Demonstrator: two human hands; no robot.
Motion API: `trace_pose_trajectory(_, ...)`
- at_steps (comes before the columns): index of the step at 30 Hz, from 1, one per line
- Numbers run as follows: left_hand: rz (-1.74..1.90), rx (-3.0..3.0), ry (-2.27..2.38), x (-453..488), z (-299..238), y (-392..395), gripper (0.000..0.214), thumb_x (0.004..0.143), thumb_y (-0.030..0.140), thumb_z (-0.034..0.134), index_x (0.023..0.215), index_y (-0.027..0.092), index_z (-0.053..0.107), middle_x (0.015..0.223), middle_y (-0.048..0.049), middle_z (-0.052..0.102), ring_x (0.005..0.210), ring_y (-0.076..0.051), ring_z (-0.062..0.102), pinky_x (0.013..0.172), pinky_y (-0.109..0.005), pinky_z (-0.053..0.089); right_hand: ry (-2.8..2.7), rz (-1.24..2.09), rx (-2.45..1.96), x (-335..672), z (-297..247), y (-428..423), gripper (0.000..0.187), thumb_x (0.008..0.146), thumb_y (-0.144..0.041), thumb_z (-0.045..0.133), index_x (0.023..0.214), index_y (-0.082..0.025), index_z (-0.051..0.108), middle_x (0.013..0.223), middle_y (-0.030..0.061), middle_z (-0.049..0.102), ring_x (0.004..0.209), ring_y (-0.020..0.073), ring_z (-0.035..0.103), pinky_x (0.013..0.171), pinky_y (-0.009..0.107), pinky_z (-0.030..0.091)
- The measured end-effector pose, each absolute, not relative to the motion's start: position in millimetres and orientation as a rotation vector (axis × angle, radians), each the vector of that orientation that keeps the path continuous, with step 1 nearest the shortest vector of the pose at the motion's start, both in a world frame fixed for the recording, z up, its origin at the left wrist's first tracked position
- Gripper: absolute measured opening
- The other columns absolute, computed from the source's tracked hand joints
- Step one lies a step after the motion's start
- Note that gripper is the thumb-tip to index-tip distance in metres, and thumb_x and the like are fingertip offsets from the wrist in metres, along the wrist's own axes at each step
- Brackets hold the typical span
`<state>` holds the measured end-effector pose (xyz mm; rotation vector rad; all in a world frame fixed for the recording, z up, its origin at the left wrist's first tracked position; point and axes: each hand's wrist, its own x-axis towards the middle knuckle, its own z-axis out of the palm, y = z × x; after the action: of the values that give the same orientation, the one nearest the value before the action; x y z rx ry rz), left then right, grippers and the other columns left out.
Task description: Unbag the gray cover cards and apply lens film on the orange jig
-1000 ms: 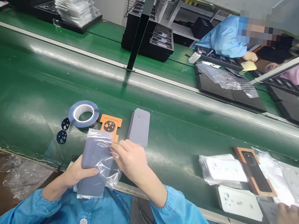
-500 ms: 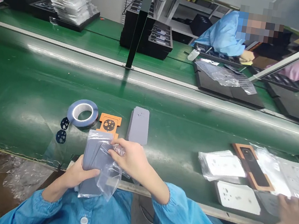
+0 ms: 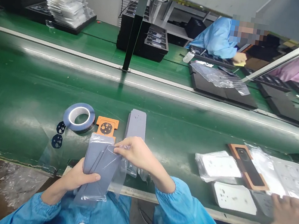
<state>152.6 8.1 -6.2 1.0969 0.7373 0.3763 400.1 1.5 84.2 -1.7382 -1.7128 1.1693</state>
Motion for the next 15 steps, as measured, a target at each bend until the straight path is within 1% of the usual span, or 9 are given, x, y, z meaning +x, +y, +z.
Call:
trace_pose_trajectory(3,0.382,1.141,0.771,157,-4,14,0.048,0.07,0.035,0.08,0.111,0.014,0.064,0.101,-0.0077,0.069,0.094,-0.025,0.062,0.085,-0.038,0.052,-1.716,1.093,-1.78,405,85,9,0.017,0.087,-0.033,0.068,0.09,-0.025,0.081,0.087,0.0028,0.075,0.079,0.0186,0.068,0.074,0.03,0.049)
trace_pose_trajectory(5,0.369,1.166,0.801,158,-5,16,0.047,0.069,0.032,0.079,0.11,0.014,0.064,0.102,-0.0079,0.068,0.096,-0.026,0.061,0.087,-0.039,0.051,-1.729,0.987,-1.825,411,84,15,0.016,0.085,-0.036,0.071,0.089,-0.025,0.082,0.09,0.0039,0.072,0.08,0.0188,0.066,0.075,0.031,0.049)
trace_pose_trajectory(7,0.354,1.156,0.82,156,-11,16,0.049,0.068,0.031,0.079,0.11,0.014,0.062,0.103,-0.0086,0.068,0.098,-0.027,0.061,0.088,-0.04,0.05,-1.713,0.916,-1.832,424,84,23,0.017,0.082,-0.039,0.073,0.086,-0.025,0.082,0.093,0.005,0.07,0.082,0.0198,0.065,0.078,0.033,0.05)
trace_pose_trajectory(9,0.351,1.108,0.835,153,-18,15,0.053,0.065,0.032,0.082,0.11,0.014,0.061,0.106,-0.0092,0.067,0.099,-0.028,0.061,0.088,-0.04,0.05,-1.631,0.943,-1.789,444,82,32,0.021,0.082,-0.042,0.072,0.087,-0.024,0.082,0.095,0.006,0.072,0.087,0.0219,0.067,0.083,0.035,0.051)
trace_pose_trajectory(12,0.356,1.007,0.861,147,-29,12,0.061,0.06,0.034,0.086,0.111,0.015,0.06,0.104,-0.0087,0.068,0.098,-0.028,0.062,0.086,-0.04,0.05,-1.395,0.965,-1.727,487,78,50,0.031,0.082,-0.046,0.071,0.098,-0.021,0.081,0.1,0.0074,0.077,0.094,0.0254,0.069,0.089,0.038,0.052)
trace_pose_trajectory(15,0.37,0.911,0.838,144,-34,12,0.063,0.058,0.039,0.088,0.11,0.015,0.062,0.1,-0.0082,0.07,0.095,-0.028,0.064,0.083,-0.039,0.051,-1.286,0.954,-1.743,525,70,69,0.043,0.08,-0.051,0.072,0.108,-0.018,0.078,0.105,0.0099,0.077,0.093,0.0263,0.07,0.086,0.038,0.053)
